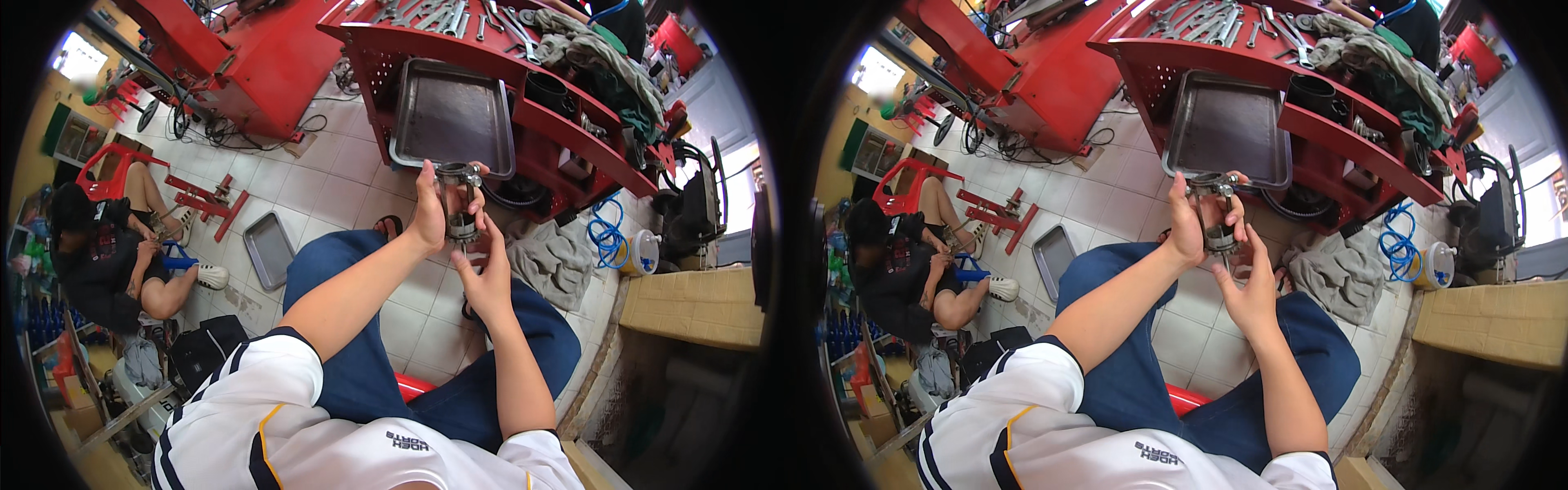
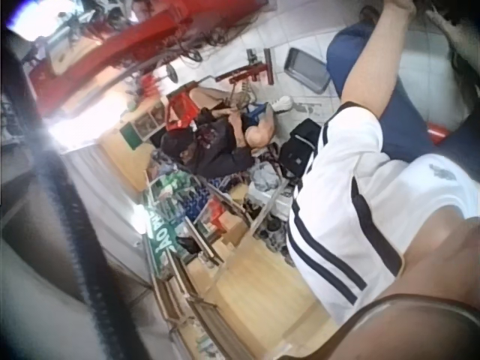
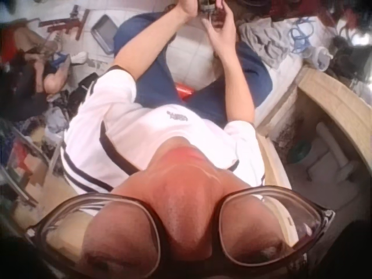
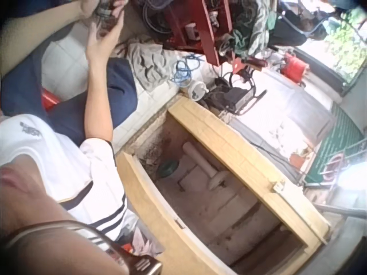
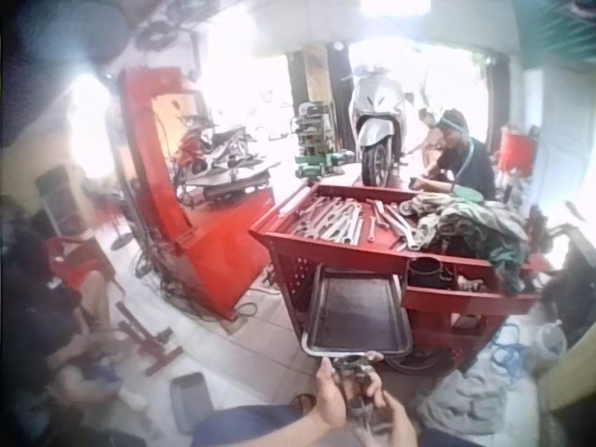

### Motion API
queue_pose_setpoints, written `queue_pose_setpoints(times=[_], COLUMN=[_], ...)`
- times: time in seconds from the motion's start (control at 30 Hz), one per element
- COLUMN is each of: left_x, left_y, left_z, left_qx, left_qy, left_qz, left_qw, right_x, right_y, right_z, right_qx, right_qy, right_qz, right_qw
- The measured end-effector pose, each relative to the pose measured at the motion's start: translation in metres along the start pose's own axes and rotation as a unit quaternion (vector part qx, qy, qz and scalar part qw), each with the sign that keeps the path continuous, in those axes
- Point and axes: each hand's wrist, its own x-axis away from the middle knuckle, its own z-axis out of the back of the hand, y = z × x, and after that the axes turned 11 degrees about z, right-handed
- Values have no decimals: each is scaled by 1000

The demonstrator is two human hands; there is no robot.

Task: The person sits on the floor and assembles a mechanical component, likely a carburetor, using a screwdriver. They insert a screw into the component and tighten it, then inspect the assembly by rotating it in their hands.

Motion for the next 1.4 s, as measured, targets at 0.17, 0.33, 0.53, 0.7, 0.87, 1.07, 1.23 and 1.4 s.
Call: queue_pose_setpoints(times=[0.17,0.33,0.53,0.7,0.87,1.07,1.23,1.4], left_x=[6,2,5,5,6,-2,2,2], left_y=[-1,0,1,6,6,5,3,6], left_z=[-2,-2,1,-6,1,1,-2,1], left_qx=[1,33,18,68,47,78,75,72], left_qy=[9,14,2,7,19,22,25,24], left_qz=[-7,7,-4,8,-2,-2,4,-7], left_qw=[1000,999,1000,998,999,997,997,997], right_x=[3,1,5,2,4,1,3,5], right_y=[5,3,-7,2,-5,-1,-12,-15], right_z=[-1,1,0,1,-4,-2,-7,-1], right_qx=[-79,-183,-44,-210,-64,-198,-25,-51], right_qy=[6,26,38,62,42,26,60,75], right_qz=[-68,-103,-40,-115,-26,-99,-10,-62], right_qw=[995,977,997,969,997,975,998,994])
